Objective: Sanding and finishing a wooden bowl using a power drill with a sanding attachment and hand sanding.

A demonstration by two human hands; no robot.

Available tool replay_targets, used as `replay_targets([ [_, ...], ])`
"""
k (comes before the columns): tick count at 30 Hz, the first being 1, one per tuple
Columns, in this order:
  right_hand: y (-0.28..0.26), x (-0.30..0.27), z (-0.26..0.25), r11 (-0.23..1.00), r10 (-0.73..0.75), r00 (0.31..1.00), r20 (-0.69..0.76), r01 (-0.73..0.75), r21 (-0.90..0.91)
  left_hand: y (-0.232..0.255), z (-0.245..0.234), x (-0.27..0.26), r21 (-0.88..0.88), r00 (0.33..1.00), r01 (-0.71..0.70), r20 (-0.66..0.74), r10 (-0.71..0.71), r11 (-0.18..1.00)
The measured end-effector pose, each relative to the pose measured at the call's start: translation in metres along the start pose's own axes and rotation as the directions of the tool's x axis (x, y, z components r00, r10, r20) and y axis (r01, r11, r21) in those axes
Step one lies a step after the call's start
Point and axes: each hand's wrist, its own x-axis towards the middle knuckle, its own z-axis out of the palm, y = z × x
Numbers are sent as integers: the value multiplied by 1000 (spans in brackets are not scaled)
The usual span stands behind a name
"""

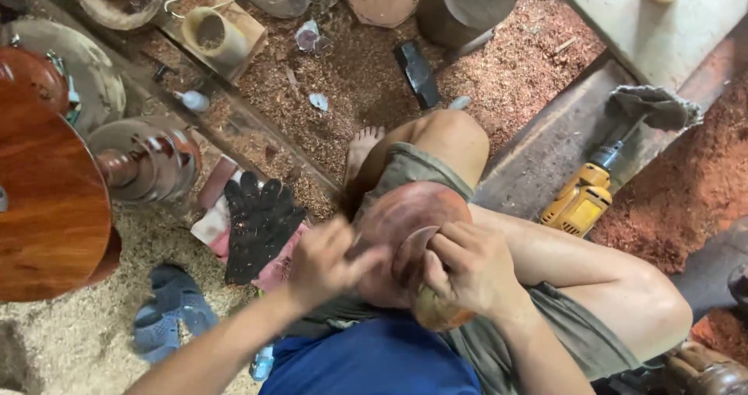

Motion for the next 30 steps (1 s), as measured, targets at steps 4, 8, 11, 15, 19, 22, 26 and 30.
replay_targets([
  [4,-13,5,1,998,-67,997,44,67,9,-12,19,85,32,979,199,44,-200,980],
  [8,-3,-1,2,999,-36,999,17,36,17,8,0,46,-44,957,251,159,-241,967],
  [11,1,-1,-1,999,-18,1000,-3,18,32,-2,3,-20,-112,993,121,2,-121,986],
  [15,0,3,-3,989,-122,992,18,120,80,-10,8,35,-201,967,245,122,-224,948],
  [19,4,-5,-2,984,-162,986,32,159,82,-19,15,92,-88,875,303,420,-240,949],
  [22,10,-10,0,989,-115,993,-8,115,95,2,1,70,-268,937,270,294,-189,925],
  [26,12,-11,-1,991,-109,994,-16,110,76,-4,-7,-15,-243,975,199,150,-166,949],
  [30,2,10,-5,940,-337,940,42,334,69,-5,-7,40,-83,961,240,158,-225,967],
])
